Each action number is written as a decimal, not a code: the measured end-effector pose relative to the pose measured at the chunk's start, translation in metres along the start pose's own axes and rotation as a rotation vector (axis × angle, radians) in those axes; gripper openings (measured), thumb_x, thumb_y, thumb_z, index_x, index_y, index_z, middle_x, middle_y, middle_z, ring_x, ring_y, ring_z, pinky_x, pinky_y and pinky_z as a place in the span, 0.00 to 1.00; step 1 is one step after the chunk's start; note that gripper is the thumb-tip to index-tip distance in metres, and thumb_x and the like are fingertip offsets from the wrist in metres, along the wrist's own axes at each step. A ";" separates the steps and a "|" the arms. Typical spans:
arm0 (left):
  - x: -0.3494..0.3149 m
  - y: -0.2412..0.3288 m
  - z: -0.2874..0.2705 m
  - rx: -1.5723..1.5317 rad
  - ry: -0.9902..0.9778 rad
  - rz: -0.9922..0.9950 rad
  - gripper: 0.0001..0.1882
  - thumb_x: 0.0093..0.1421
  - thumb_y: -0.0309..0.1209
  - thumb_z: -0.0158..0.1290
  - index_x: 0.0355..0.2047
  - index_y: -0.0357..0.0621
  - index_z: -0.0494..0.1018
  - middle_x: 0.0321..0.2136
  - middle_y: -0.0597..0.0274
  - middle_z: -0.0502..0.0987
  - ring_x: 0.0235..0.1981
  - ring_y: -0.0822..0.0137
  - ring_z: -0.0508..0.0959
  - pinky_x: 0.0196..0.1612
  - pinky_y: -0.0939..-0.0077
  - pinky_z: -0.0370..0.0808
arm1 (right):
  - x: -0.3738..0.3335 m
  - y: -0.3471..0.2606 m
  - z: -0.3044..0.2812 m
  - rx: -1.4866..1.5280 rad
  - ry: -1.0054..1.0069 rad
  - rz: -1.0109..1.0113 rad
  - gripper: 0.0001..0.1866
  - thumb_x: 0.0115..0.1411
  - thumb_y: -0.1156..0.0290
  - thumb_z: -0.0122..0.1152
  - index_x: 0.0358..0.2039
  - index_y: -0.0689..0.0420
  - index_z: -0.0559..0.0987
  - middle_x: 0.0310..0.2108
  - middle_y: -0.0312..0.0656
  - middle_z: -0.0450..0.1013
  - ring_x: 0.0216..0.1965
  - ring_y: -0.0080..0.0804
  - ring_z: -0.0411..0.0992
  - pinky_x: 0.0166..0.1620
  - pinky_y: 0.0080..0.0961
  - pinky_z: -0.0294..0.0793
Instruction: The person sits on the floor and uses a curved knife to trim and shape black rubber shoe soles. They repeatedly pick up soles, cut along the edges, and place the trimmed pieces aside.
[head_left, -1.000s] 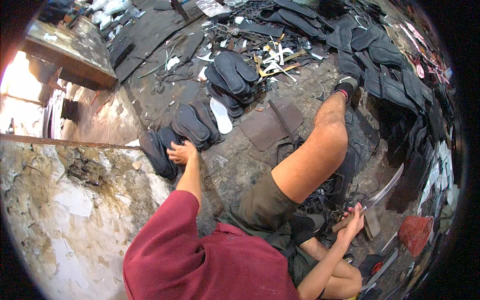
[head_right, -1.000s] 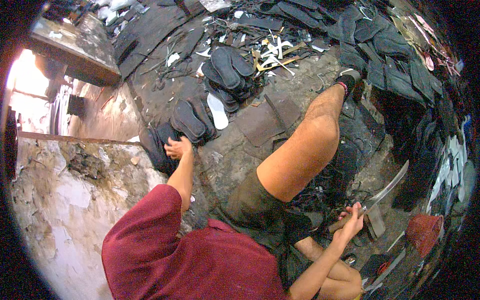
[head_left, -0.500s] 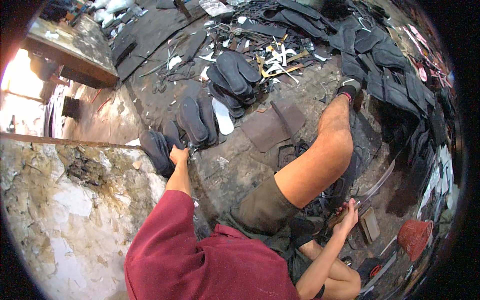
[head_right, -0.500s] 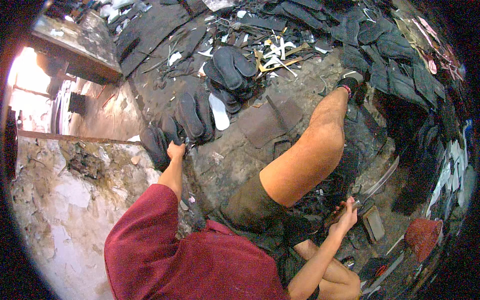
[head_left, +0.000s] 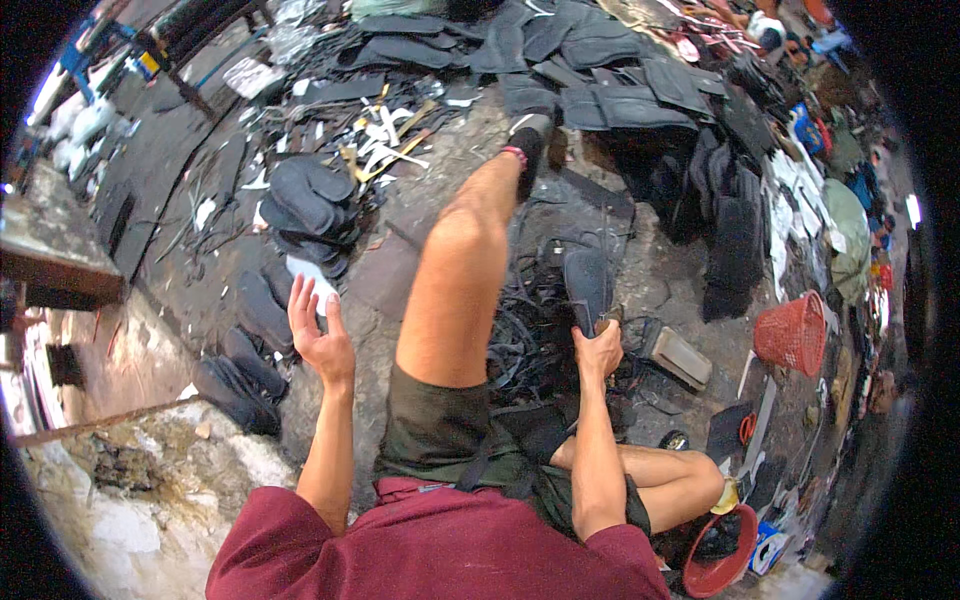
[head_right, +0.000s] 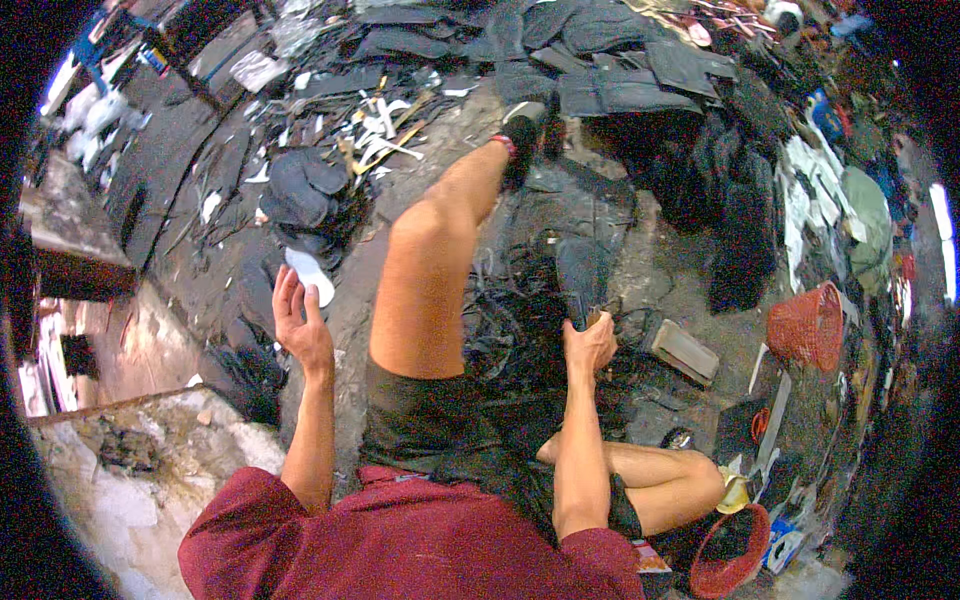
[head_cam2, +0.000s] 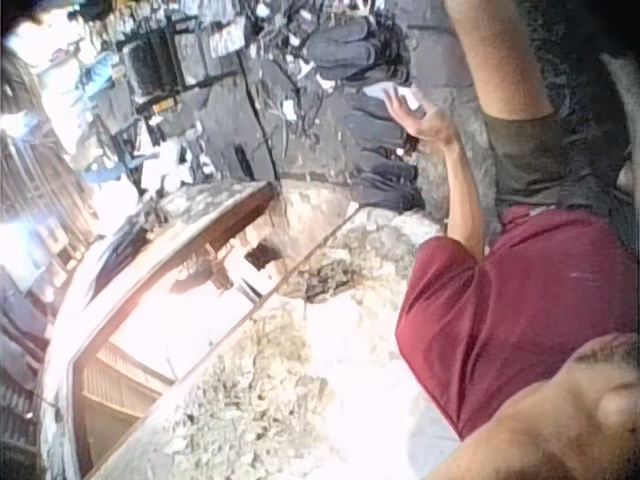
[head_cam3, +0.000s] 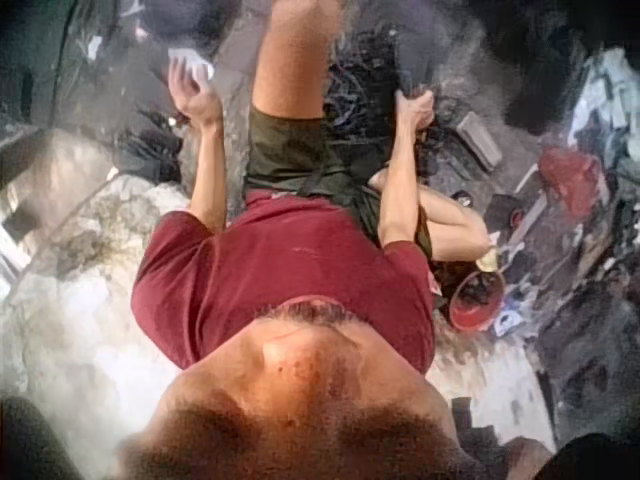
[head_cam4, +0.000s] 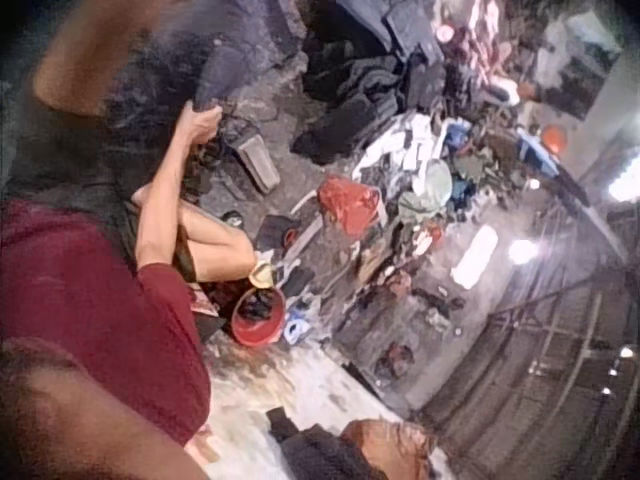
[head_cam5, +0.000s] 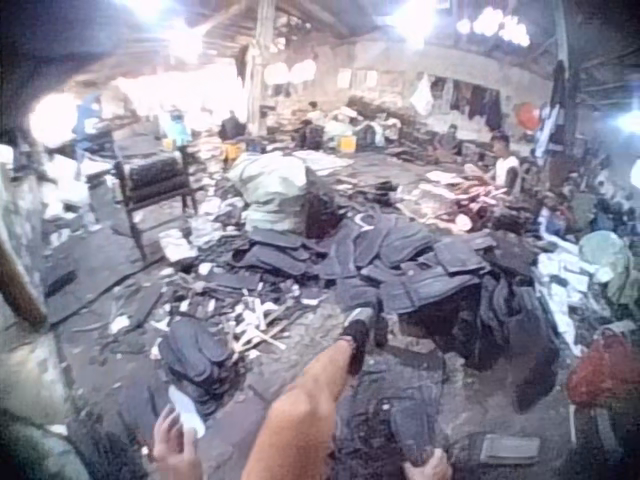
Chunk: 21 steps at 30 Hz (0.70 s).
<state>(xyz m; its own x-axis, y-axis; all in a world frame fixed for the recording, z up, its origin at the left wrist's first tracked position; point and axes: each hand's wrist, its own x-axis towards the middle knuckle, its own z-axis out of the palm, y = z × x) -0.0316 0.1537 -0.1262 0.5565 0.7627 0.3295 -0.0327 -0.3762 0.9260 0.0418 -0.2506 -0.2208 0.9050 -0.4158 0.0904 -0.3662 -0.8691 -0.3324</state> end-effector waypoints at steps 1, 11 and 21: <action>-0.001 0.036 0.014 -0.056 -0.085 0.088 0.22 0.63 0.21 0.55 0.58 0.34 0.68 0.62 0.54 0.69 0.60 0.59 0.71 0.62 0.64 0.69 | -0.002 -0.004 -0.014 0.108 0.067 0.079 0.30 0.44 0.58 0.78 0.41 0.60 0.72 0.36 0.49 0.76 0.40 0.53 0.76 0.45 0.46 0.73; -0.034 0.182 0.159 -0.828 -1.156 -0.733 0.39 0.54 0.26 0.68 0.64 0.36 0.62 0.51 0.52 0.76 0.51 0.64 0.76 0.57 0.69 0.71 | -0.041 -0.038 -0.188 1.567 -0.881 0.063 0.29 0.53 0.67 0.71 0.53 0.66 0.73 0.53 0.59 0.74 0.49 0.48 0.77 0.47 0.42 0.81; 0.010 0.231 0.075 -0.699 -0.550 -0.232 0.18 0.61 0.23 0.55 0.53 0.39 0.72 0.43 0.59 0.80 0.40 0.64 0.81 0.45 0.71 0.79 | -0.040 -0.023 -0.172 0.366 0.013 -0.075 0.23 0.63 0.51 0.63 0.39 0.60 0.72 0.32 0.47 0.73 0.34 0.52 0.74 0.40 0.44 0.72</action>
<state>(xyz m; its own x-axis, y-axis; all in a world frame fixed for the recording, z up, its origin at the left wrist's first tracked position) 0.0290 0.0347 0.0774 0.9225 0.3541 0.1534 -0.2660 0.2956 0.9175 -0.0230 -0.2597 -0.0550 0.9226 -0.3599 0.1385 -0.1949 -0.7451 -0.6379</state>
